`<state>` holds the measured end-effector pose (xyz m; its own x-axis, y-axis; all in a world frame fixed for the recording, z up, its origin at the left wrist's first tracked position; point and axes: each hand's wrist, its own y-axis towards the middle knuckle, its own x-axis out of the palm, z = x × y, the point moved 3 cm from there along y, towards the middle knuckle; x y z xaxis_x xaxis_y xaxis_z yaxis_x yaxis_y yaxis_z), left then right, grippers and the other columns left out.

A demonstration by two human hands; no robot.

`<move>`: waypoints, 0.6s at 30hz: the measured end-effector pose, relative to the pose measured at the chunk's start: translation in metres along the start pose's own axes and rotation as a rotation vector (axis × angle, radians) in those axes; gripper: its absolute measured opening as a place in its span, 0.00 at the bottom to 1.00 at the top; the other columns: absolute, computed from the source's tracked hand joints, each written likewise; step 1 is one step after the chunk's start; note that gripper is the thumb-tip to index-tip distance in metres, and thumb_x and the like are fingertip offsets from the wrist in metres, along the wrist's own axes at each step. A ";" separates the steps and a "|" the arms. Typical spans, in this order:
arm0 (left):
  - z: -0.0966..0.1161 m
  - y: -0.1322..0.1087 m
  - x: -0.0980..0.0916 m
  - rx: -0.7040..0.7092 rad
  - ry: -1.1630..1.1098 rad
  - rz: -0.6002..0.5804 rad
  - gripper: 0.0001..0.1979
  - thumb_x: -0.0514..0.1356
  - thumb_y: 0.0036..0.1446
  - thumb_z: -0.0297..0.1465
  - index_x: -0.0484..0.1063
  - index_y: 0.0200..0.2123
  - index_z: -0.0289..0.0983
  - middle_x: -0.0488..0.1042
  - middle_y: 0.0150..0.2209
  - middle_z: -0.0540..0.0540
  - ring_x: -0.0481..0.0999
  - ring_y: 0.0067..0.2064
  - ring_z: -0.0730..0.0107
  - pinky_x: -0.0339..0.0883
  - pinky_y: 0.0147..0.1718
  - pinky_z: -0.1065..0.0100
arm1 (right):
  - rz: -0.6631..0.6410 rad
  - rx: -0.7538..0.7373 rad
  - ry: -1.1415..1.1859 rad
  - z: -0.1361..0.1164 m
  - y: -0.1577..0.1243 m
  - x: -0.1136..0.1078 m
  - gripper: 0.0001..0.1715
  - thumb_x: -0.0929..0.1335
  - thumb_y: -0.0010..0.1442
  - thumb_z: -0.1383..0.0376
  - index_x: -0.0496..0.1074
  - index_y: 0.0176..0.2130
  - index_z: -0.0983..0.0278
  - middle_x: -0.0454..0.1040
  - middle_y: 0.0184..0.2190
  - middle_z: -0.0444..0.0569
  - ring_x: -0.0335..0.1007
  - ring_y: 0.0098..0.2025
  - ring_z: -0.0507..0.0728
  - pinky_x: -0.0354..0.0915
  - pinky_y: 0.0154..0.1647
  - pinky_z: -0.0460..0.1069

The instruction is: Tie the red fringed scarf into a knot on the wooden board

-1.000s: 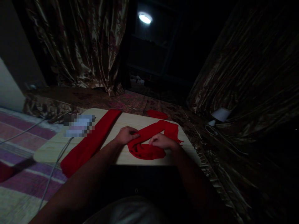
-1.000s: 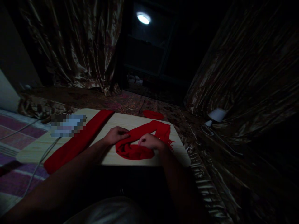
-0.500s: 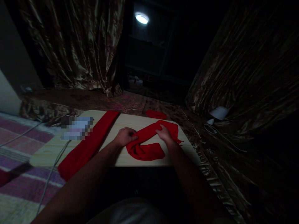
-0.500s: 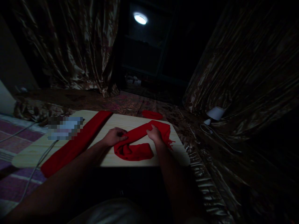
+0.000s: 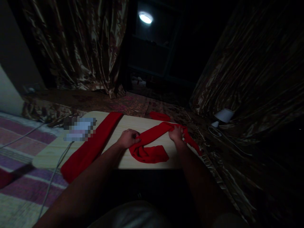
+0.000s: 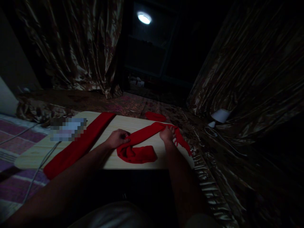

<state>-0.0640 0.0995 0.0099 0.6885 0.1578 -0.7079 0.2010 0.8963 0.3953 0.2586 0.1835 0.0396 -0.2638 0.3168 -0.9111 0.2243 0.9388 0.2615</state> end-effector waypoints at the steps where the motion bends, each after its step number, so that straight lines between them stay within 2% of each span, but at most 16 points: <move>1: 0.000 0.000 0.000 0.000 -0.005 -0.003 0.08 0.65 0.49 0.40 0.78 0.30 0.43 0.81 0.38 0.46 0.77 0.42 0.59 0.67 0.45 0.64 | 0.009 0.019 0.000 0.004 0.000 -0.002 0.35 0.67 0.59 0.64 0.65 0.64 0.68 0.63 0.64 0.68 0.57 0.67 0.71 0.54 0.64 0.68; 4: 0.000 0.000 0.000 -0.008 -0.024 0.003 0.08 0.65 0.48 0.40 0.78 0.29 0.43 0.81 0.38 0.47 0.77 0.43 0.59 0.67 0.46 0.64 | -0.064 -0.006 0.030 0.009 -0.002 -0.003 0.25 0.66 0.59 0.66 0.73 0.56 0.68 0.75 0.52 0.62 0.71 0.57 0.64 0.63 0.59 0.56; 6: -0.001 0.000 0.000 -0.009 -0.021 0.004 0.08 0.65 0.48 0.40 0.78 0.29 0.43 0.81 0.38 0.47 0.77 0.44 0.59 0.67 0.47 0.64 | -0.092 -0.011 0.033 0.010 -0.005 -0.004 0.21 0.66 0.59 0.67 0.75 0.51 0.68 0.78 0.49 0.61 0.74 0.53 0.63 0.66 0.55 0.52; 8: -0.002 0.001 0.001 -0.005 0.006 -0.002 0.09 0.64 0.48 0.41 0.78 0.30 0.43 0.81 0.38 0.47 0.77 0.45 0.58 0.67 0.48 0.64 | -0.063 0.019 0.028 0.011 -0.010 -0.006 0.23 0.67 0.59 0.66 0.73 0.54 0.69 0.78 0.48 0.63 0.75 0.52 0.65 0.67 0.53 0.54; 11: -0.004 0.001 0.003 -0.002 0.051 -0.007 0.10 0.64 0.49 0.41 0.78 0.31 0.43 0.81 0.39 0.46 0.77 0.46 0.58 0.66 0.49 0.63 | -0.005 0.089 0.019 0.016 -0.014 -0.007 0.35 0.68 0.59 0.65 0.63 0.63 0.71 0.76 0.49 0.67 0.76 0.51 0.67 0.68 0.51 0.56; 13: -0.005 0.001 0.003 0.007 0.062 -0.009 0.10 0.63 0.50 0.41 0.78 0.31 0.43 0.81 0.39 0.47 0.77 0.45 0.59 0.66 0.49 0.63 | -0.018 0.110 0.023 0.020 -0.011 -0.006 0.40 0.69 0.59 0.65 0.59 0.66 0.74 0.76 0.50 0.70 0.76 0.50 0.68 0.68 0.50 0.56; 15: -0.006 0.001 0.003 0.019 0.055 -0.007 0.09 0.63 0.50 0.41 0.77 0.30 0.43 0.81 0.39 0.47 0.77 0.45 0.59 0.67 0.48 0.63 | -0.053 0.103 0.037 0.026 -0.005 -0.003 0.39 0.69 0.58 0.66 0.60 0.65 0.77 0.75 0.50 0.71 0.76 0.51 0.68 0.68 0.50 0.54; 18: -0.005 0.001 0.003 0.024 0.040 -0.003 0.08 0.63 0.50 0.40 0.76 0.29 0.42 0.81 0.40 0.47 0.77 0.45 0.58 0.67 0.47 0.63 | -0.068 0.078 0.056 0.034 0.006 -0.001 0.32 0.69 0.58 0.67 0.67 0.59 0.78 0.76 0.49 0.69 0.76 0.50 0.66 0.68 0.49 0.52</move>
<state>-0.0655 0.1034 0.0054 0.6597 0.1717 -0.7316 0.2204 0.8865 0.4068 0.2918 0.1845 0.0310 -0.3320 0.2622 -0.9061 0.2761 0.9455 0.1725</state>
